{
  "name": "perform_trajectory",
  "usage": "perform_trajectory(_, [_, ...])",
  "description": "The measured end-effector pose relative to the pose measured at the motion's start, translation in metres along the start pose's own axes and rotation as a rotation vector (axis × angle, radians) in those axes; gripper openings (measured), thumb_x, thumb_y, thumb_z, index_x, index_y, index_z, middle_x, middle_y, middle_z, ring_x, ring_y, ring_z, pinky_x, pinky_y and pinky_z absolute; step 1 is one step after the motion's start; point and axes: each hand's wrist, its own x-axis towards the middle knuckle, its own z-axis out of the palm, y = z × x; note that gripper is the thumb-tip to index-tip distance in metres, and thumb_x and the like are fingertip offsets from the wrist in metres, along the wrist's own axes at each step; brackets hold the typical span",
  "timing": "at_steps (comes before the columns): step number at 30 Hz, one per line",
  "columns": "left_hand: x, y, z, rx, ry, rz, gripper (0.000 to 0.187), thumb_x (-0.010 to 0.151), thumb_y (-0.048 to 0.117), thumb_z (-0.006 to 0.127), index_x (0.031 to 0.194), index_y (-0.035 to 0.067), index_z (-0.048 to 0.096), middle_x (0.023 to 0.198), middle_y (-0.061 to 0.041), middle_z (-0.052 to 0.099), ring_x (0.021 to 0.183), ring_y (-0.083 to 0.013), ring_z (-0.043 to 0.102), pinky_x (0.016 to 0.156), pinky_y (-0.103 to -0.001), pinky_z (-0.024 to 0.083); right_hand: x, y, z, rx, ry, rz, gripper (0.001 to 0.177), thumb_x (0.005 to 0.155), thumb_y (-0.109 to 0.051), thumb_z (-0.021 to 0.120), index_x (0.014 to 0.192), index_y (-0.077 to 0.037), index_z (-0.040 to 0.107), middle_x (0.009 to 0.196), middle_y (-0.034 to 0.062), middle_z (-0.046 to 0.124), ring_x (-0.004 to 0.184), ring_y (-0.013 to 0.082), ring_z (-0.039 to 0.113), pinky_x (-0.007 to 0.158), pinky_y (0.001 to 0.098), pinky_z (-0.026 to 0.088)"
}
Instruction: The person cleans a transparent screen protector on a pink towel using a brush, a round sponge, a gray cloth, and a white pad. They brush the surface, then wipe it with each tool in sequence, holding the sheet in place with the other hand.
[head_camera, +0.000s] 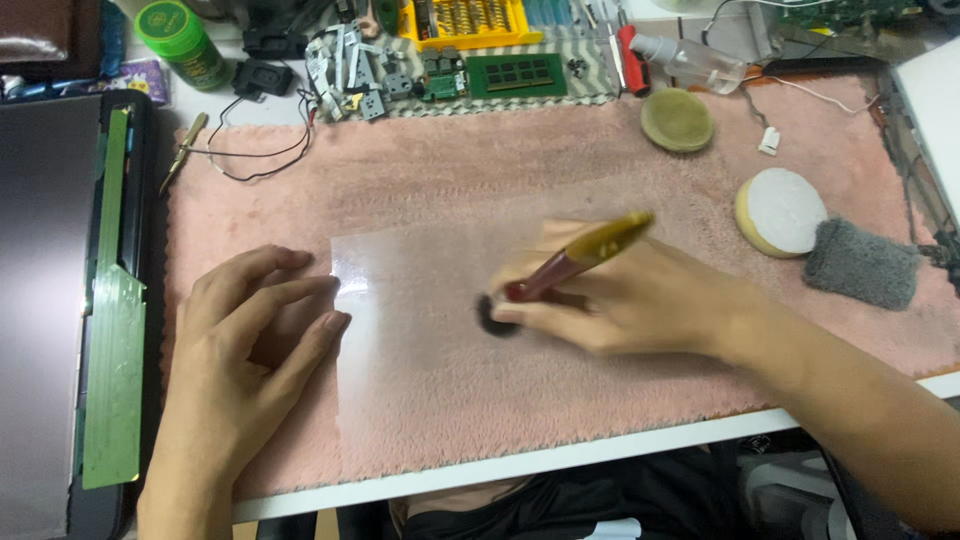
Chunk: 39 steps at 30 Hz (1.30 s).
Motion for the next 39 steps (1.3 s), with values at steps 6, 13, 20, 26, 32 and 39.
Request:
perform_trajectory(6, [0.001, 0.007, -0.003, -0.009, -0.018, -0.03, 0.031, 0.102, 0.027, 0.084, 0.13, 0.014, 0.085, 0.15, -0.009, 0.071, 0.148, -0.0321, 0.06, 0.126, -0.051, 0.041, -0.002, 0.01, 0.001, -0.274, 0.115, 0.032, 0.01, 0.116, -0.017, 0.079, 0.106, -0.017, 0.075, 0.077, -0.0006, 0.077, 0.053, 0.0149, 0.055, 0.071, 0.0325, 0.052])
perform_trajectory(13, [0.0, 0.001, 0.0, 0.003, 0.008, 0.007, 0.029, 0.102, 0.025, 0.085, 0.129, 0.015, 0.085, 0.148, -0.01, 0.072, 0.145, -0.032, 0.063, 0.127, -0.049, 0.04, -0.019, -0.007, 0.004, 0.018, -0.042, 0.126, 0.028, 0.114, -0.035, 0.062, 0.114, -0.019, 0.086, 0.088, -0.0018, 0.089, 0.062, 0.0155, 0.06, 0.074, 0.0278, 0.058])
perform_trajectory(20, [0.001, 0.006, -0.002, 0.002, -0.014, -0.015, 0.03, 0.103, 0.025, 0.084, 0.131, 0.015, 0.085, 0.15, -0.008, 0.071, 0.145, -0.0316, 0.061, 0.127, -0.051, 0.04, -0.018, -0.014, 0.011, -0.005, 0.149, 0.085, 0.016, 0.111, -0.021, 0.074, 0.117, -0.01, 0.084, 0.102, 0.0018, 0.09, 0.073, 0.0147, 0.062, 0.076, 0.0293, 0.053])
perform_trajectory(26, [0.0, 0.005, -0.002, -0.006, -0.012, -0.018, 0.03, 0.103, 0.025, 0.084, 0.13, 0.015, 0.085, 0.149, -0.01, 0.071, 0.147, -0.0319, 0.061, 0.126, -0.05, 0.04, -0.028, -0.015, 0.006, -0.087, 0.128, -0.013, 0.008, 0.11, -0.02, 0.077, 0.103, -0.017, 0.076, 0.084, -0.0086, 0.076, 0.062, 0.014, 0.039, 0.071, 0.0309, 0.043])
perform_trajectory(32, [0.002, 0.007, -0.003, 0.0, -0.017, -0.007, 0.029, 0.103, 0.025, 0.084, 0.13, 0.014, 0.085, 0.148, -0.009, 0.071, 0.145, -0.0316, 0.061, 0.126, -0.051, 0.04, -0.021, -0.024, 0.015, -0.048, 0.165, -0.074, 0.01, 0.109, -0.018, 0.078, 0.107, -0.009, 0.076, 0.095, 0.0018, 0.081, 0.066, 0.0184, 0.061, 0.075, 0.0369, 0.05])
perform_trajectory(39, [0.0, 0.004, -0.002, 0.009, -0.012, -0.012, 0.029, 0.103, 0.026, 0.084, 0.129, 0.014, 0.085, 0.15, -0.009, 0.071, 0.146, -0.0323, 0.061, 0.126, -0.051, 0.04, -0.03, -0.002, 0.031, -0.162, 0.257, -0.197, 0.015, 0.104, -0.002, 0.086, 0.118, -0.005, 0.081, 0.093, 0.0076, 0.089, 0.062, 0.016, 0.071, 0.067, 0.0305, 0.06])
